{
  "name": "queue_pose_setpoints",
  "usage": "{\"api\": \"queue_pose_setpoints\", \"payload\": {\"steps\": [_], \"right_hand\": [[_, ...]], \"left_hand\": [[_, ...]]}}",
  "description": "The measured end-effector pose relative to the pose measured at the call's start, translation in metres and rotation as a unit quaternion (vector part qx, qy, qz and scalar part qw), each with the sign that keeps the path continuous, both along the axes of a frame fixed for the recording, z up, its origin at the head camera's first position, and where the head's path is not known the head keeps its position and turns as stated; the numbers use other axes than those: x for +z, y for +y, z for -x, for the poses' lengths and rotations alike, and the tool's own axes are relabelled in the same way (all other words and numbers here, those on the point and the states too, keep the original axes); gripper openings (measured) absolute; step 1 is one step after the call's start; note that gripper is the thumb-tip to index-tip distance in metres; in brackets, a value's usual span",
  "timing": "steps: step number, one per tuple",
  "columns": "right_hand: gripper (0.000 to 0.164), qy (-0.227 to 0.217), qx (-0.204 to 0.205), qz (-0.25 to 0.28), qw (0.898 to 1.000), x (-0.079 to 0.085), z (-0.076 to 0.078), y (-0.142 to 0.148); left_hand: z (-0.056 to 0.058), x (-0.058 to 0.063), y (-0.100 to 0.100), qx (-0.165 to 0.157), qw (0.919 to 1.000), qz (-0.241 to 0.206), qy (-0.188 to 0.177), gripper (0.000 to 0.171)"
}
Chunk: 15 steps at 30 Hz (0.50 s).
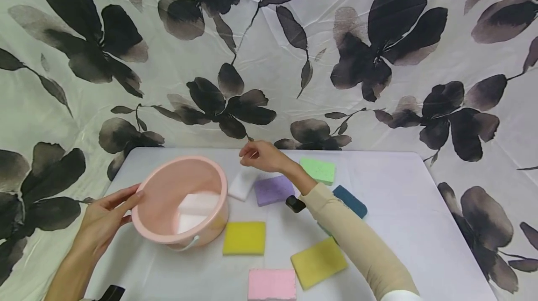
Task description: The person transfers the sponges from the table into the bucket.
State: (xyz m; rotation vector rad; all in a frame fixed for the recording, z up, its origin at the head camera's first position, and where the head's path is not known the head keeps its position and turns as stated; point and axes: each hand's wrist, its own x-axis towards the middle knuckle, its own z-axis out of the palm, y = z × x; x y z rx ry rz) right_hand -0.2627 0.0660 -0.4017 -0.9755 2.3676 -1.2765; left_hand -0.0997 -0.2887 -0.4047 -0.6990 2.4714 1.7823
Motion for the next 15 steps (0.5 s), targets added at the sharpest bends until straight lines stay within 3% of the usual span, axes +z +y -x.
{"api": "queue_pose_setpoints", "payload": {"steps": [6, 15], "right_hand": [[0.026, -0.016, 0.002, -0.019, 1.000, -0.027, 0.000, 0.018], [0.037, -0.004, 0.002, -0.087, 0.996, -0.045, 0.002, 0.035]], "left_hand": [[-0.002, -0.001, -0.001, 0.012, 0.9998, -0.013, -0.005, 0.072], [0.001, 0.002, 0.003, 0.016, 0.9998, -0.004, -0.012, 0.072]]}}
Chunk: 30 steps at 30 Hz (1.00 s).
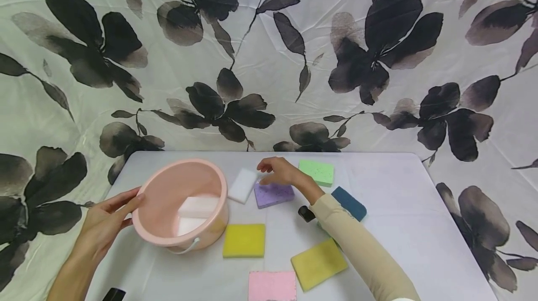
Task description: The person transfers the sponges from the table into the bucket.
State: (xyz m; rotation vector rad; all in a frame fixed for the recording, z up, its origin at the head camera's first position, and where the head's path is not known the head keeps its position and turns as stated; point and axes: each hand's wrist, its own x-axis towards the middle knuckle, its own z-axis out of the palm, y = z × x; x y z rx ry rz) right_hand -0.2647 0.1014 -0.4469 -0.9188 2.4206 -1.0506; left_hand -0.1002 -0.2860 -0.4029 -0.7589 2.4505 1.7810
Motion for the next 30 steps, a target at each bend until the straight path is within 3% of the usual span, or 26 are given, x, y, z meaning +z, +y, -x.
{"api": "queue_pose_setpoints", "payload": {"steps": [7, 14, 24, 30], "right_hand": [[0.037, 0.018, 0.031, -0.041, 0.999, -0.018, 0.000, 0.008], [0.029, 0.034, 0.039, -0.073, 0.996, -0.025, 0.000, 0.015], [0.024, 0.020, 0.041, -0.072, 0.996, -0.014, -0.003, 0.019], [0.023, 0.029, 0.070, -0.082, 0.994, -0.003, -0.002, 0.023]], "left_hand": [[-0.002, -0.001, -0.002, 0.005, 1.0000, -0.003, -0.001, 0.071], [0.000, 0.000, 0.000, -0.007, 0.9999, 0.010, -0.010, 0.068], [-0.002, -0.001, -0.001, -0.013, 0.9998, 0.012, 0.001, 0.069], [-0.002, -0.001, -0.002, -0.016, 0.9997, 0.010, 0.013, 0.070]]}}
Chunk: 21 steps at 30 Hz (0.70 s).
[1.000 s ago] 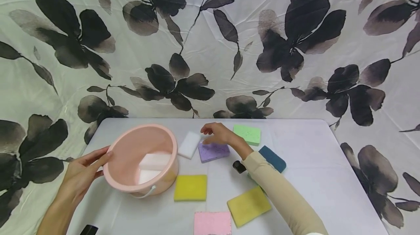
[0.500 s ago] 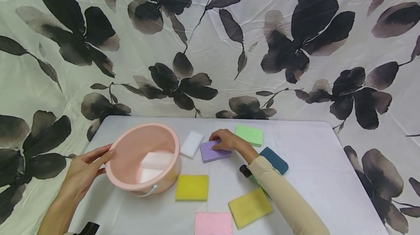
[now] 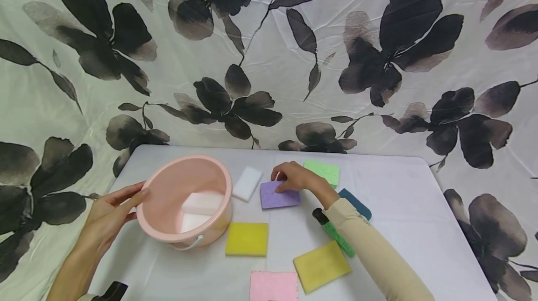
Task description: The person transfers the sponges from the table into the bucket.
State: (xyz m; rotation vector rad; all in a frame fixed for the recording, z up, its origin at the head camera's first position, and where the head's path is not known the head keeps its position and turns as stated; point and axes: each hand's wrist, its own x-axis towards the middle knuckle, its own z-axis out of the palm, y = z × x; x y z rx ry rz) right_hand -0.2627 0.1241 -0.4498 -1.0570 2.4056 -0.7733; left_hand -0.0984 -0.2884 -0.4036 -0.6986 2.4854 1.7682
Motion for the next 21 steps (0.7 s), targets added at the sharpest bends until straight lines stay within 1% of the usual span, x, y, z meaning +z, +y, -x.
{"api": "queue_pose_setpoints", "payload": {"steps": [3, 8, 17, 21], "right_hand": [[0.022, 0.001, 0.007, -0.013, 1.000, 0.008, -0.001, 0.002], [0.019, -0.006, 0.000, -0.015, 1.000, 0.017, -0.003, 0.007], [0.019, -0.007, -0.010, 0.034, 0.999, 0.025, -0.010, 0.017], [0.022, -0.012, -0.022, 0.052, 0.998, 0.032, -0.013, 0.020]], "left_hand": [[0.000, 0.001, 0.000, -0.002, 1.0000, 0.000, 0.004, 0.069], [0.000, 0.001, -0.001, -0.003, 1.0000, 0.001, 0.007, 0.068], [-0.001, 0.001, -0.002, -0.005, 1.0000, 0.005, 0.000, 0.067], [-0.001, 0.001, -0.003, -0.007, 0.9999, 0.007, -0.002, 0.068]]}}
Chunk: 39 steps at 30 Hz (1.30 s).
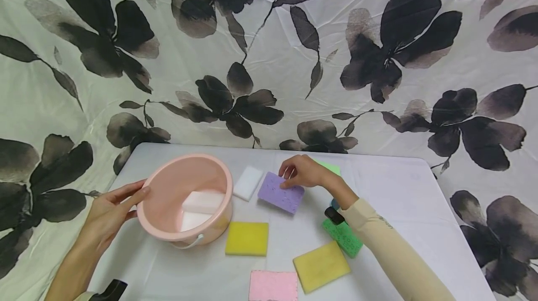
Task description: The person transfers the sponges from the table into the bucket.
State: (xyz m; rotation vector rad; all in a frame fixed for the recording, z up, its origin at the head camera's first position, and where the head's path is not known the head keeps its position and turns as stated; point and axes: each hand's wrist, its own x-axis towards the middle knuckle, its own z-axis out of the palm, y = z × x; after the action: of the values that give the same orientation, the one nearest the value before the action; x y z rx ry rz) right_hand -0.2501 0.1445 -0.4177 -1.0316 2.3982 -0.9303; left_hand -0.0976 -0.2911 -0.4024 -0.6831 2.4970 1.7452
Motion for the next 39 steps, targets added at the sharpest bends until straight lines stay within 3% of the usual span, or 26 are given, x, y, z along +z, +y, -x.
{"api": "queue_pose_setpoints", "payload": {"steps": [9, 17, 24, 32, 39], "right_hand": [[0.026, -0.015, -0.012, 0.041, 0.999, 0.025, 0.001, 0.003], [0.029, -0.056, -0.014, 0.065, 0.996, 0.049, 0.005, -0.004], [0.028, -0.111, -0.026, 0.083, 0.990, 0.066, 0.007, -0.019], [0.030, -0.130, -0.016, 0.106, 0.986, 0.083, 0.007, -0.042], [0.030, -0.130, 0.009, 0.116, 0.985, 0.087, 0.006, -0.064]], "left_hand": [[0.001, 0.000, 0.000, -0.002, 1.0000, 0.002, 0.004, 0.069], [0.002, 0.001, 0.000, -0.004, 1.0000, -0.003, 0.009, 0.069], [0.001, 0.001, -0.001, 0.000, 0.9998, -0.011, 0.015, 0.070], [0.001, 0.000, -0.001, 0.004, 0.9999, -0.014, 0.009, 0.069], [0.001, 0.000, 0.002, 0.005, 0.9999, -0.007, 0.007, 0.068]]}}
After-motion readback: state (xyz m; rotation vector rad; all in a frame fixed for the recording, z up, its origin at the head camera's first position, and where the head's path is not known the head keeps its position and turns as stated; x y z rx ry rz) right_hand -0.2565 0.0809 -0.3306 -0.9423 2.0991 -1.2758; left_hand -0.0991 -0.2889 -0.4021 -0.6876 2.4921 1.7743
